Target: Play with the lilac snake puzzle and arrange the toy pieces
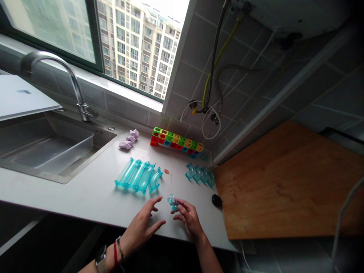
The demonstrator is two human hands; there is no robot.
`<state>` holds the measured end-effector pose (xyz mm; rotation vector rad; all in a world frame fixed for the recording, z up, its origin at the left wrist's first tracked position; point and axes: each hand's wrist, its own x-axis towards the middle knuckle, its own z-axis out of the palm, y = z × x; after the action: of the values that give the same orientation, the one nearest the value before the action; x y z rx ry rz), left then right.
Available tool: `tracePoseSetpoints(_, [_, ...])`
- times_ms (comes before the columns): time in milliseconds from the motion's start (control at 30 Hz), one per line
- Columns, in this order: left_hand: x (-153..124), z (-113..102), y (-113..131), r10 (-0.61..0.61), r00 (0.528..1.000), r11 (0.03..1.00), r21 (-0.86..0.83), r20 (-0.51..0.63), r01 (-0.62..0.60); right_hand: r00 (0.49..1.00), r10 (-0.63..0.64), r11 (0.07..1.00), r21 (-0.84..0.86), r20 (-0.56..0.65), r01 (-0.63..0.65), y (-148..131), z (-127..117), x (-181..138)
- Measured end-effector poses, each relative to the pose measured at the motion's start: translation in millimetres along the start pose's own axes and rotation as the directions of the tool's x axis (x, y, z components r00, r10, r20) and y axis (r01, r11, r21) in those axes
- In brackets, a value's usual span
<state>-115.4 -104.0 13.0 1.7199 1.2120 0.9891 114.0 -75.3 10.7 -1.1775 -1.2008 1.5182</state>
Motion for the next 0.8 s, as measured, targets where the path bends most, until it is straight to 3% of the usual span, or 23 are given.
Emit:
tracePoseSetpoints(100, [22.5, 14.6, 6.0, 0.092, 0.991, 0.995, -0.051, 0.1, -0.087, 0.995, 0.069, 0.992, 0.103, 0.075, -0.076, -1.2, -0.9, -23.4])
tracePoseSetpoints(167, [42.4, 29.3, 9.2, 0.161, 0.972, 0.986, -0.071, 0.17, -0.151, 0.998, 0.054, 0.998, -0.035, 0.009, -0.054, -9.9, -10.5, -24.9])
tracePoseSetpoints(267, [79.4, 57.0, 7.4, 0.268, 0.95, 0.963, -0.011, 0.158, -0.27, 0.979, -0.054, 0.928, -0.371, -0.197, -0.024, -32.1, -41.5, -2.2])
tracePoseSetpoints(400, [125.3, 89.6, -4.4, 0.427, 0.881, 0.898, 0.019, 0.206, -0.44, 0.908, -0.193, 0.816, -0.575, -0.372, -0.062, -71.0, -102.7, 72.8])
tracePoseSetpoints(533, [144.6, 95.0, -14.5, 0.48, 0.844, 0.874, -0.044, 0.24, -0.484, 0.846, -0.281, 0.621, -0.758, -0.454, -0.201, -103.5, -151.1, 171.2])
tracePoseSetpoints(667, [150.4, 86.0, -20.5, 0.391, 0.901, 0.918, -0.144, 0.189, -0.368, 0.801, -0.274, 0.433, -0.812, -0.532, -0.392, -109.2, -170.2, 248.3])
tracePoseSetpoints(800, [157.3, 86.8, -22.1, 0.303, 0.943, 0.945, -0.17, 0.141, -0.278, 0.77, -0.256, 0.29, -0.806, -0.585, -0.516, -93.8, -176.0, 287.3])
